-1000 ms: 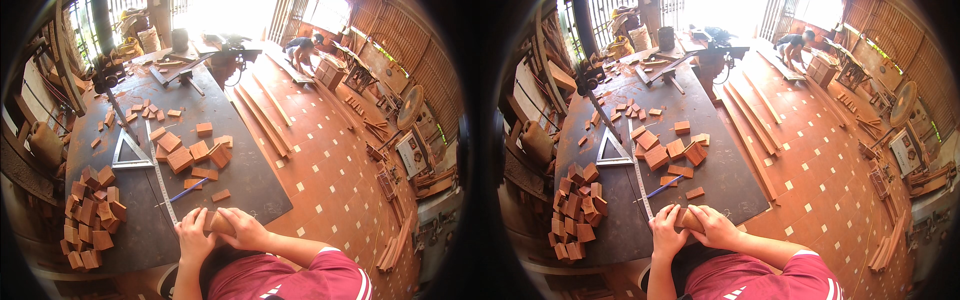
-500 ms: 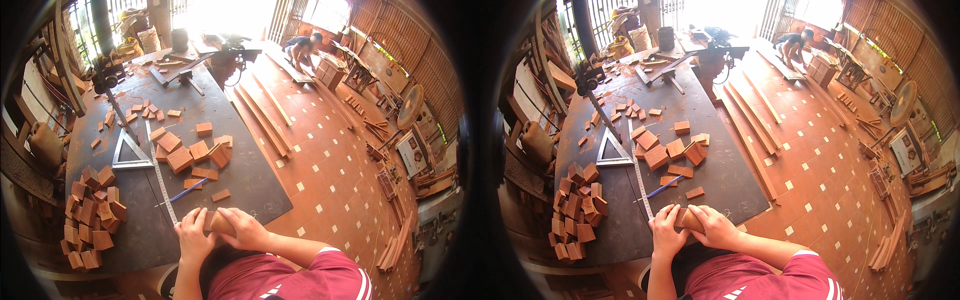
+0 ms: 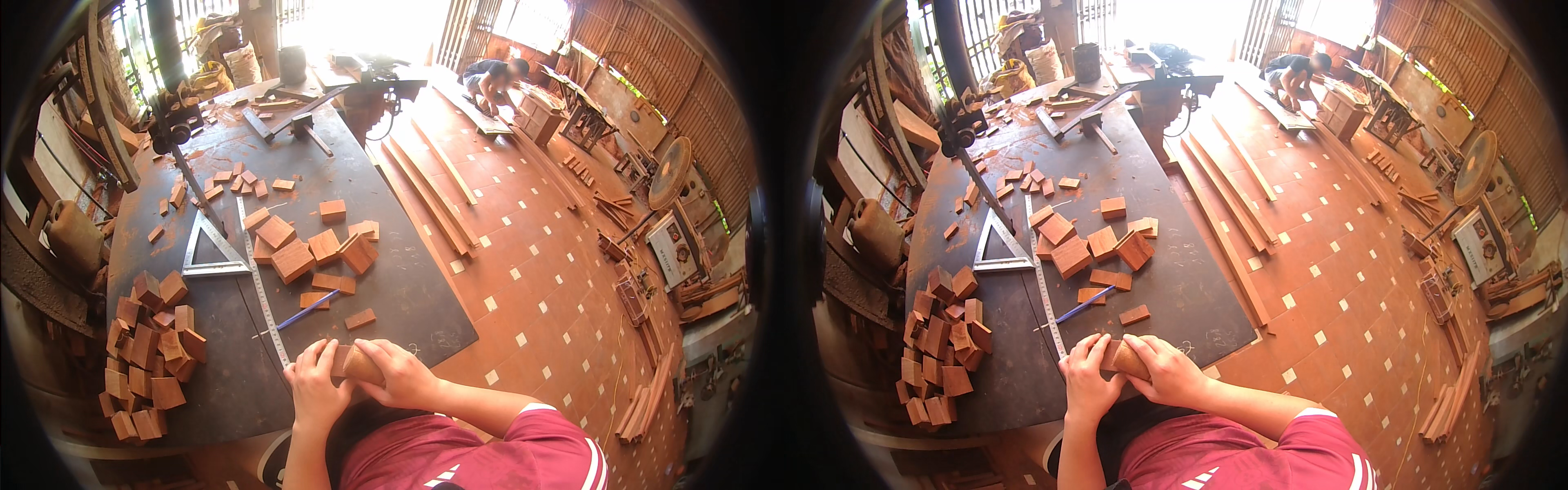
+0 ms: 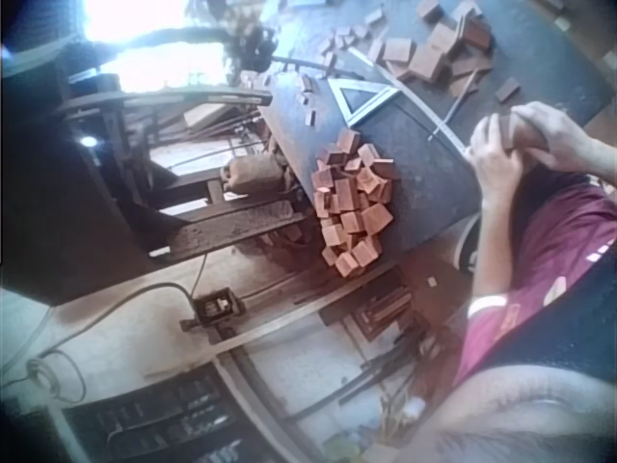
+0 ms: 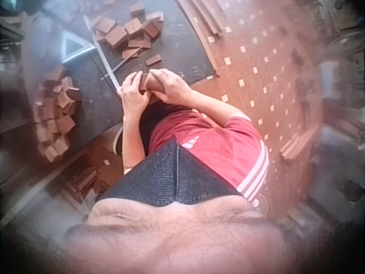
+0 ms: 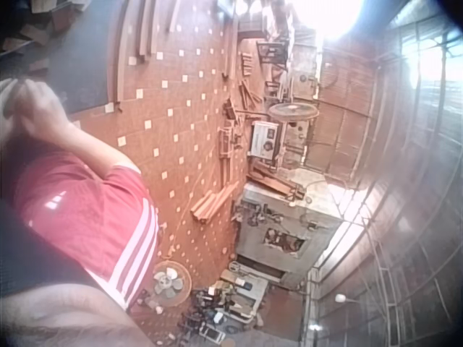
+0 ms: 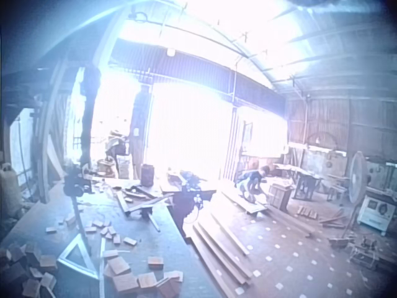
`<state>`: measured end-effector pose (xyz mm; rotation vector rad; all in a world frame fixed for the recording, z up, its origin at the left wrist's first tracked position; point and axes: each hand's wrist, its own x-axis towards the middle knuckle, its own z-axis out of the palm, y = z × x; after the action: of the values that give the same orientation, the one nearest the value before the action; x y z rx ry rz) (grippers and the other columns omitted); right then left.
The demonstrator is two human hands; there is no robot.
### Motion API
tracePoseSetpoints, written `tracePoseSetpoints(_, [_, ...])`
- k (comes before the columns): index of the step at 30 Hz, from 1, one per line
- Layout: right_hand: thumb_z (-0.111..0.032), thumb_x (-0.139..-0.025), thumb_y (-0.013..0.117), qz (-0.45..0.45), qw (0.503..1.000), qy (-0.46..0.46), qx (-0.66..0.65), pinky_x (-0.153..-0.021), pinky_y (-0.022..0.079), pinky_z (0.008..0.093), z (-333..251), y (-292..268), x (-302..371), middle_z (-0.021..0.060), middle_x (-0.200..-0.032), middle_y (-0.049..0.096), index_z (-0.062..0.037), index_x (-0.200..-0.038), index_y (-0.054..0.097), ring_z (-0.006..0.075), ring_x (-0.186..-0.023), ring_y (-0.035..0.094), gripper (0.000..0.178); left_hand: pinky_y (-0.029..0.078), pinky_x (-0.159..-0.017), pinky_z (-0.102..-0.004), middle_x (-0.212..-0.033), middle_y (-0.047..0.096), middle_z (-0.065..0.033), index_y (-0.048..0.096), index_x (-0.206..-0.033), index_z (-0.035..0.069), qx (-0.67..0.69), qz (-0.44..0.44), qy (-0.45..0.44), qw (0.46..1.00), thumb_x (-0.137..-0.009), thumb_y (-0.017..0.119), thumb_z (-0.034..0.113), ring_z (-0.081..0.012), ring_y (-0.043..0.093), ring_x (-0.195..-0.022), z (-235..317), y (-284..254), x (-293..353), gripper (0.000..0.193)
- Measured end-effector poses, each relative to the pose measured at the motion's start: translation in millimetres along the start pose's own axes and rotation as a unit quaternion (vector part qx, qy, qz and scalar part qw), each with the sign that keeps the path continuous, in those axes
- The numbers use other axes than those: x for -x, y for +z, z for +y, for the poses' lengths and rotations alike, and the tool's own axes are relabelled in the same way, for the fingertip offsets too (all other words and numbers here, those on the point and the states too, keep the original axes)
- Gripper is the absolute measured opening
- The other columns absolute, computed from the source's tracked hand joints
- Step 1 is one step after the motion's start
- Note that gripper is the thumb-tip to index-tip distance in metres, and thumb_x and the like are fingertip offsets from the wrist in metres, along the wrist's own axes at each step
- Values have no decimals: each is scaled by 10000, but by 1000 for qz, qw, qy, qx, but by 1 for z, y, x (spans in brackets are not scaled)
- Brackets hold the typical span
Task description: The person sands small rectangular wooden blocks one by one using a sanding block. They pick up each block, rub its surfaces against the sanding block, and place it back on the table. The process is repeated for multiple blocks.
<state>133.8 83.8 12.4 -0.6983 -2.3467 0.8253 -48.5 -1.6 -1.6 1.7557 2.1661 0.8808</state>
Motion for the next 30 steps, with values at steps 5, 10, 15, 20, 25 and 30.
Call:
tracePoseSetpoints(5, [-170,-868,810,0,1000,0,2,-1015,553,490,2,0,0,276,-1284,619,36,-1491,483,465,-1162,659,733,376,-1085,-497,-1386,654,-113,689,-1384,101,3,2,-1,1000,-699,901,252,-303,608,-1284,-1,3,-1,733])
tracePoseSetpoints(10, [-169,-869,811,0,1000,5,7,-1022,551,487,2,-2,0,276,-1286,622,37,-1489,489,464,-1168,657,728,375,-1088,-503,-1386,652,-106,692,-1381,109,5,6,3,1000,-685,905,243,-304,601,-1285,-1,4,-2,741])
tracePoseSetpoints(15, [-160,-859,823,2,1000,-6,3,-1047,539,494,-3,-3,-5,286,-1299,630,56,-1469,508,472,-1187,648,719,374,-1091,-500,-1334,655,-87,699,-1348,123,-30,41,-4,999,-660,920,246,-310,568,-1298,0,3,3,733])
tracePoseSetpoints(20, [-122,-829,872,29,999,30,14,-1009,565,484,3,-3,-13,290,-1303,635,51,-1501,516,467,-1179,655,780,401,-1037,-485,-1214,669,-84,705,-1257,102,-36,71,-39,996,-638,950,334,-306,590,-1216,0,14,-2,704])
tracePoseSetpoints(25, [-139,-883,845,62,997,46,-28,-1000,564,465,3,1,-5,318,-1265,662,90,-1518,482,472,-1126,687,766,399,-1022,-472,-1203,665,-94,696,-1267,85,-23,66,-39,997,-685,955,306,-300,591,-1202,9,-3,12,674])
tracePoseSetpoints(30, [-176,-923,811,42,998,39,-25,-949,583,480,14,10,-20,305,-1194,678,75,-1531,474,467,-1069,703,739,406,-1015,-468,-1206,665,-102,694,-1254,70,-5,60,-47,997,-691,943,266,-304,603,-1180,7,2,10,645])
